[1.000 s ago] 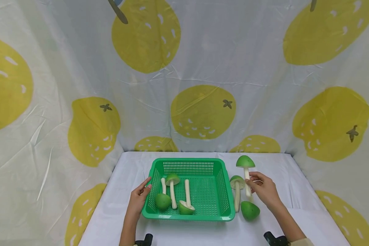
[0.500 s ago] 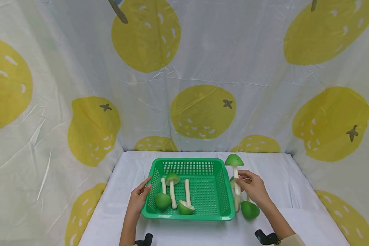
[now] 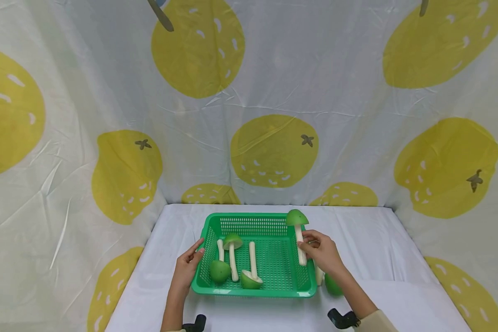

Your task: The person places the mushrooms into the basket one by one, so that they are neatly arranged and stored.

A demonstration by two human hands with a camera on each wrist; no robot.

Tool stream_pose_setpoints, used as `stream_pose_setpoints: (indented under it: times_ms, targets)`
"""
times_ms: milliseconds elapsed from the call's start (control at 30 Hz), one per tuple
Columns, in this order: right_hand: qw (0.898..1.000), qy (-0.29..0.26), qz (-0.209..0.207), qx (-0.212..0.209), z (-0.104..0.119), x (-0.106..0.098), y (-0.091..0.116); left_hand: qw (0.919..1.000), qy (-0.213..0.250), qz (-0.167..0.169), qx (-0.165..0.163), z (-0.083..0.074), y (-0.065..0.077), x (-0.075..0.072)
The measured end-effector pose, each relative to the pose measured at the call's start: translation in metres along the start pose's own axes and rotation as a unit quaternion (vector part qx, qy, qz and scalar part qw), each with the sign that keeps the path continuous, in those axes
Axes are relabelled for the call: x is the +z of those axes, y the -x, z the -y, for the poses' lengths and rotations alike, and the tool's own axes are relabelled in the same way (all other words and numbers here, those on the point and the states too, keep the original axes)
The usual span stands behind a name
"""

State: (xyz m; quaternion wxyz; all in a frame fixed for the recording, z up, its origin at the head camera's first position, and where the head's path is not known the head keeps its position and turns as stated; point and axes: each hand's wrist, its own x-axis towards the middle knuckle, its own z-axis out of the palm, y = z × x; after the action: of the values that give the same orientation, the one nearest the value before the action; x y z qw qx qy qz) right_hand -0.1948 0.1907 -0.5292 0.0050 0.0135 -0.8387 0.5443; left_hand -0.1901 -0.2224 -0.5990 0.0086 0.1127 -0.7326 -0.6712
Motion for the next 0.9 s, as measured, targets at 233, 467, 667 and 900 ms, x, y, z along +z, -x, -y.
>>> stream_pose_setpoints:
  times_ms: [233, 467, 667, 900]
  targets:
    - [1.000, -0.019, 0.010, 0.001, 0.002, 0.017, -0.003, 1.0000, 0.002, 0.001, -0.002, 0.000, 0.000, 0.000]
    - [0.999, -0.038, 0.021, 0.007, 0.001, 0.033, -0.005, 1.0000, 0.001, 0.000, -0.002, 0.001, -0.001, 0.000]
    - [0.999, -0.036, 0.015, 0.008, 0.002, 0.044, -0.007, 1.0000, -0.004, -0.002, -0.001, 0.001, 0.000, 0.000]
    - [0.999, -0.035, 0.016, 0.009, 0.002, 0.056, -0.009, 1.0000, -0.002, -0.001, 0.002, 0.001, 0.000, 0.000]
